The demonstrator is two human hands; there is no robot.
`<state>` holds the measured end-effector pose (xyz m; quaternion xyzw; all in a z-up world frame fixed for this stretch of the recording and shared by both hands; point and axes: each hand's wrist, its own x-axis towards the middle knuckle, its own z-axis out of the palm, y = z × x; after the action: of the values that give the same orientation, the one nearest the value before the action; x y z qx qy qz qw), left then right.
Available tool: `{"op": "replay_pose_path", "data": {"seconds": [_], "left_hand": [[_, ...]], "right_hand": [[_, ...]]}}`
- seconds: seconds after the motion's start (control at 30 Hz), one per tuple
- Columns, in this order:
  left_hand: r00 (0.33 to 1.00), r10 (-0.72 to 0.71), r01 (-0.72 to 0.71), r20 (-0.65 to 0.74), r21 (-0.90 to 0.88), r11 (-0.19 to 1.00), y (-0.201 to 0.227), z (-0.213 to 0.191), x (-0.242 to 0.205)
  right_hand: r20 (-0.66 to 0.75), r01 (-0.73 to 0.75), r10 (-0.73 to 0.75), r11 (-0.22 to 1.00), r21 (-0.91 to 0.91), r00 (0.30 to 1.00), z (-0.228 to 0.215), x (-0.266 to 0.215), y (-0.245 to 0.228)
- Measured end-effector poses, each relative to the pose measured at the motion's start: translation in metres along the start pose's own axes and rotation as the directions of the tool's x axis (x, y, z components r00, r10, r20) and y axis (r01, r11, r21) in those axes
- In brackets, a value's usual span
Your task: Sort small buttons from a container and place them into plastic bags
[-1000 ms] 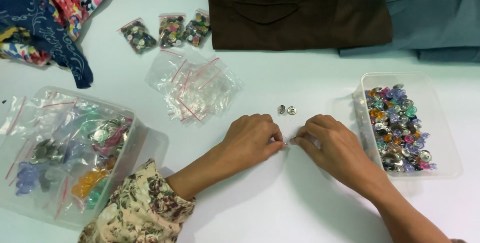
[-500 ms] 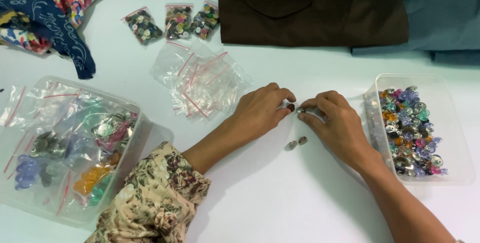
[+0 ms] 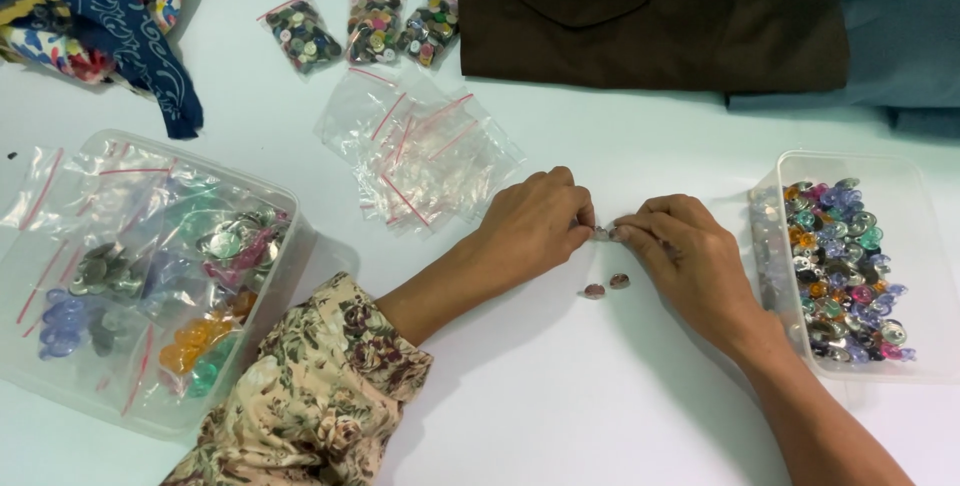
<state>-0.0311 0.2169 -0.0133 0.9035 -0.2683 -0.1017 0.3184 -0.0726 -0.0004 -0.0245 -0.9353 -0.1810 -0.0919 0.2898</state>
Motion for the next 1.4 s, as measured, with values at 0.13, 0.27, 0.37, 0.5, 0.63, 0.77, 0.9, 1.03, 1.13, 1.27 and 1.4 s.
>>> {"op": "replay_pose_path", "data": {"seconds": [0.13, 0.27, 0.37, 0.5, 0.63, 0.77, 0.9, 1.03, 1.13, 1.27, 1.4], "left_hand": [[1.0, 0.001, -0.001, 0.008, 0.035, 0.999, -0.002, 0.005, -0.002], [0.999, -0.008, 0.006, 0.044, 0.043, 0.999, 0.004, 0.0, -0.005], [0.997, -0.012, 0.009, 0.074, 0.035, 0.999, 0.007, -0.006, -0.006], [0.995, -0.034, 0.031, 0.095, 0.031, 0.999, 0.014, -0.015, -0.01], [0.991, -0.045, 0.043, 0.123, 0.014, 0.999, 0.02, -0.02, -0.019], [0.977, 0.023, -0.036, 0.21, 0.057, 0.998, 0.033, -0.016, -0.029], [0.977, 0.079, -0.106, 0.197, 0.13, 0.986, 0.035, -0.001, -0.031], [0.985, 0.076, -0.107, 0.153, 0.211, 0.972, 0.032, 0.007, -0.03], [0.99, 0.072, -0.091, 0.124, 0.152, 0.984, 0.034, 0.004, -0.031], [0.993, 0.062, -0.073, 0.099, 0.118, 0.99, 0.035, 0.006, -0.029], [0.994, 0.034, -0.041, 0.102, 0.069, 0.997, 0.035, -0.003, -0.03]], "right_hand": [[-0.013, 0.003, -0.003, 1.0, -0.001, 1.0, -0.002, 0.0, -0.003], [0.005, 0.007, -0.007, 1.0, -0.013, 1.0, -0.004, 0.001, -0.006], [0.002, -0.006, 0.006, 1.0, -0.007, 1.0, -0.006, 0.003, -0.01], [0.003, 0.01, -0.01, 1.0, 0.005, 1.0, -0.008, 0.001, -0.01], [-0.002, -0.01, 0.01, 1.0, 0.023, 1.0, -0.012, -0.006, -0.015], [0.099, -0.084, 0.08, 0.996, 0.036, 0.992, -0.027, -0.015, -0.026], [0.233, -0.13, 0.126, 0.992, 0.001, 0.964, -0.033, -0.016, -0.04], [0.272, -0.142, 0.139, 0.99, -0.008, 0.952, -0.03, -0.015, -0.035], [0.221, -0.115, 0.122, 0.992, -0.043, 0.968, -0.024, -0.018, -0.027], [0.211, -0.11, 0.124, 0.991, -0.078, 0.97, -0.027, -0.017, -0.027], [0.196, -0.095, 0.105, 0.994, -0.058, 0.975, -0.03, -0.014, -0.026]]}}
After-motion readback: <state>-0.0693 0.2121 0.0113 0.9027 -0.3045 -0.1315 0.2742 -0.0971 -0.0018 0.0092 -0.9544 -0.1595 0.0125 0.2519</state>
